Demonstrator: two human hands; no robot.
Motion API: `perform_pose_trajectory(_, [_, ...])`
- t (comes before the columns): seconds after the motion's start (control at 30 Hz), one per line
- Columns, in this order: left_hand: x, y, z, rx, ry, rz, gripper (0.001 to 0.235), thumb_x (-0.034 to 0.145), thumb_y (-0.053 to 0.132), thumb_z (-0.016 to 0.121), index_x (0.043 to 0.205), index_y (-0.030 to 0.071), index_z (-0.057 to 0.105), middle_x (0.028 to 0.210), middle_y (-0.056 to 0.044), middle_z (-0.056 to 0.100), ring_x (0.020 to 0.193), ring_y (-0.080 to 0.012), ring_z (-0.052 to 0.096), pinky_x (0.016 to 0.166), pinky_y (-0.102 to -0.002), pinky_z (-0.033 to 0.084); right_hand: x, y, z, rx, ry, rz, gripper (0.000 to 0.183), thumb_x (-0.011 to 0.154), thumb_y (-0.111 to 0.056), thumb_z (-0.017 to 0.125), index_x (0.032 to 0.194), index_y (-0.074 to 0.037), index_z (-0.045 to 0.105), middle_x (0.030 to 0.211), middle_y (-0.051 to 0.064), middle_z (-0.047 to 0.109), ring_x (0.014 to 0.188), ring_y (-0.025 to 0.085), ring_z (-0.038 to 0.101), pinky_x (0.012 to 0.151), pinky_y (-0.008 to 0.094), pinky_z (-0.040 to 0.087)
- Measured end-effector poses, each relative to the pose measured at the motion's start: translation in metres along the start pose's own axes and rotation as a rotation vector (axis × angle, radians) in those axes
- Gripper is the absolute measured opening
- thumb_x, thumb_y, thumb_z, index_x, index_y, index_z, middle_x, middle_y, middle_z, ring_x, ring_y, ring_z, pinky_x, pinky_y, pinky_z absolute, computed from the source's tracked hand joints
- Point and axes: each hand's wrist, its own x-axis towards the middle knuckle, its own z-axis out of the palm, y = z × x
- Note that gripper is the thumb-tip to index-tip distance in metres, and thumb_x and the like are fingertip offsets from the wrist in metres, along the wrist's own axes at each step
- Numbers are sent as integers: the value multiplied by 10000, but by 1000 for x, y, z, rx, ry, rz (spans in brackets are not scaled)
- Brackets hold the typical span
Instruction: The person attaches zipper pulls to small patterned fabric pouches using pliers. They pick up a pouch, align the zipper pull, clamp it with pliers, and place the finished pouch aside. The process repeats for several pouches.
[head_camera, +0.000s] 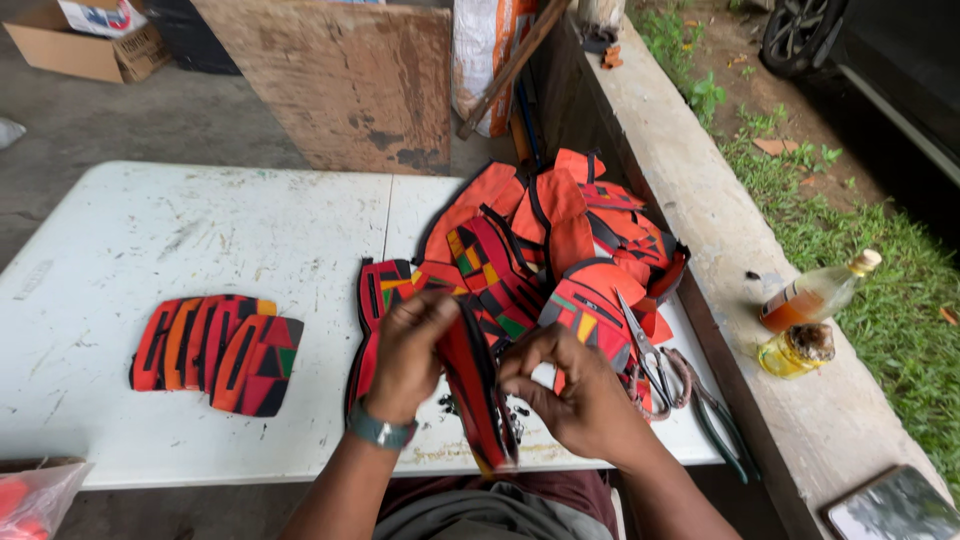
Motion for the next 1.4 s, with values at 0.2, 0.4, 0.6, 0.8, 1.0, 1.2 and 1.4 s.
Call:
perform_pose_trajectory(0.2, [35,-24,-22,-155,241,-241,118,991,153,627,937,73,694,841,-40,721,731,-162,703,673,-327,581,37,-7,-11,80,-105,246,240,913,8,715,978,-53,493,927,83,702,916,162,693,827,314,581])
perform_pose_trajectory(0.4, [33,-64,-40,-246,119,-325,164,1032,176,590,972,54,681,784,-1,653,670,-110,630,620,-285,535,44,-5,-8,43,-138,213,256,903,-5,707,1007,-58,479,913,77,714,914,162,723,829,317,579])
perform_pose_trajectory(0.6, [32,-71,-42,-326,-12,-334,201,1075,216,593,1008,64,706,744,32,613,611,-80,581,555,-236,493,41,-4,-6,34,-162,215,277,903,4,730,1023,-55,487,903,81,720,884,164,736,810,312,593])
perform_pose_trajectory(0.8, [18,-31,-22,-26,151,-361,146,959,206,609,993,89,689,791,-13,695,671,-147,661,586,-308,535,14,-9,7,-176,12,146,319,812,-39,809,1004,-48,554,946,61,716,864,152,752,740,288,613])
perform_pose_trajectory(1.0, [-23,-8,3,375,-341,-237,114,926,132,741,959,23,746,860,-34,742,791,-112,678,711,-291,551,-15,-6,1,-115,113,-98,732,702,-228,926,1245,41,514,1154,164,619,1077,291,619,924,411,485])
perform_pose_trajectory(1.2, [-43,33,27,1047,-579,-254,163,889,226,776,957,80,798,826,-43,819,785,-126,750,721,-298,600,-26,22,-1,124,-451,393,437,872,-397,845,1030,-11,712,863,45,657,815,118,604,715,306,498])
perform_pose_trajectory(1.4, [-47,51,61,1456,-361,554,516,734,334,812,1156,64,689,1191,-108,672,1102,-271,629,1071,-535,345,-15,71,46,650,535,460,405,1064,-330,742,836,-29,596,749,-31,573,669,52,478,583,242,412])
